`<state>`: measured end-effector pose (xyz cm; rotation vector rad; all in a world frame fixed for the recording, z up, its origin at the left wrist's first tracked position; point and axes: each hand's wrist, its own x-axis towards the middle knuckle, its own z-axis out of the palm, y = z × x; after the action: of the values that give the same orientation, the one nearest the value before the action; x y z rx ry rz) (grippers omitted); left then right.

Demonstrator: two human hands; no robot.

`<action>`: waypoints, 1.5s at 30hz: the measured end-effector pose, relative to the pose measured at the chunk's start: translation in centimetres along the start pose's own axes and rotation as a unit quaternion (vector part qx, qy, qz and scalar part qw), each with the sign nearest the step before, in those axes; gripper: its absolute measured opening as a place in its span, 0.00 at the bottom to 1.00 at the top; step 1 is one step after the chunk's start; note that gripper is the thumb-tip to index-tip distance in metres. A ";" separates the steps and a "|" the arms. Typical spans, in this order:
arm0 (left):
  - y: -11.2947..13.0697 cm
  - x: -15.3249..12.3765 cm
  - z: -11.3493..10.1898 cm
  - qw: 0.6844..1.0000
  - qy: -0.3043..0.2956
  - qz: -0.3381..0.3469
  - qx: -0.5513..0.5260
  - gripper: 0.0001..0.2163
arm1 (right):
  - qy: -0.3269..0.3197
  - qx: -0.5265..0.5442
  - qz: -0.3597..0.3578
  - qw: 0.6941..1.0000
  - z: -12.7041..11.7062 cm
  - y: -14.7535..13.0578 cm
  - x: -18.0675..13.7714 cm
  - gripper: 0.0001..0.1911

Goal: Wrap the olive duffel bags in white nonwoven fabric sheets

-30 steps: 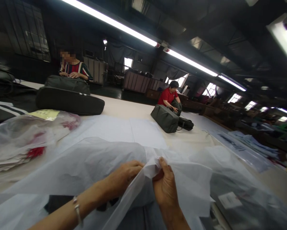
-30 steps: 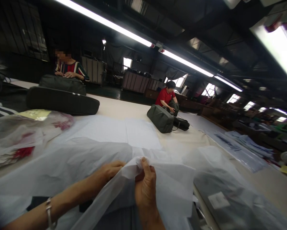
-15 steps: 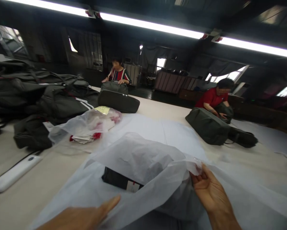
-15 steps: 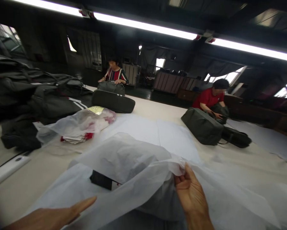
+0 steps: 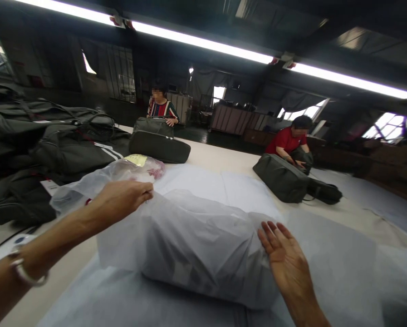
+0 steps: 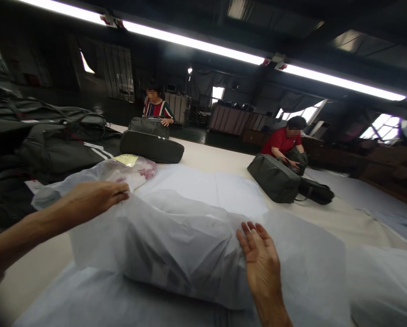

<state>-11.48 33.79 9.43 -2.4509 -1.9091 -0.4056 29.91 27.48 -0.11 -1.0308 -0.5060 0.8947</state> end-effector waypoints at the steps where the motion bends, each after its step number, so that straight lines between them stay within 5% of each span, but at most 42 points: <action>1: 0.0 1.3 0.5 1.000 -0.020 0.009 0.013 0.11 | -0.005 -0.069 -0.044 0.997 -0.3 0.2 0.2 0.20; 3: -0.2 3.4 2.3 0.998 -0.059 0.023 0.028 0.11 | -0.034 -0.244 -0.142 0.959 -1.1 0.5 0.8 0.20; 6: -1.0 5.4 6.0 0.993 -0.118 0.018 0.013 0.11 | -0.123 -0.485 -0.274 0.821 -2.5 0.8 1.9 0.19; 9: -1.9 5.7 8.8 0.988 -0.152 -0.003 -0.020 0.13 | -0.177 -0.589 -0.296 0.730 -3.6 1.2 2.7 0.21; 15: -0.2 3.3 7.2 0.992 0.108 0.068 0.015 0.18 | -0.174 -0.551 -0.255 0.775 -4.0 1.2 3.4 0.20; 17: 2.1 2.9 6.7 0.985 0.131 0.116 0.002 0.20 | -0.180 -0.540 -0.237 0.787 -3.6 0.6 3.6 0.18; 22: 9.2 4.3 8.1 0.982 0.037 0.182 -0.030 0.21 | -0.191 -0.526 -0.270 0.784 -2.1 -0.9 4.8 0.13; 26: 12.5 5.8 9.2 0.986 -0.057 0.152 -0.043 0.14 | -0.196 -0.519 -0.312 0.772 -0.6 -2.0 6.5 0.24; 29: 12.8 6.1 9.4 0.985 -0.074 0.133 -0.077 0.08 | -0.241 -0.542 -0.277 0.756 0.6 -2.8 8.0 0.29; 34: 12.3 6.4 8.5 0.980 -0.031 0.181 -0.072 0.09 | -0.347 -0.599 -0.176 0.700 1.9 -3.9 9.6 0.15; 39: 12.6 8.3 8.0 0.981 -0.010 0.191 -0.007 0.12 | -0.315 -0.588 -0.189 0.720 1.8 -4.2 10.7 0.17; 45: 12.6 11.0 12.4 0.976 -0.080 0.195 -0.061 0.09 | -0.273 -0.659 -0.226 0.663 1.6 -1.8 11.9 0.16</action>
<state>5.41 43.04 1.63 -2.9295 -1.4265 -0.3292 36.09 37.74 1.73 -1.7770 -2.0357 0.2177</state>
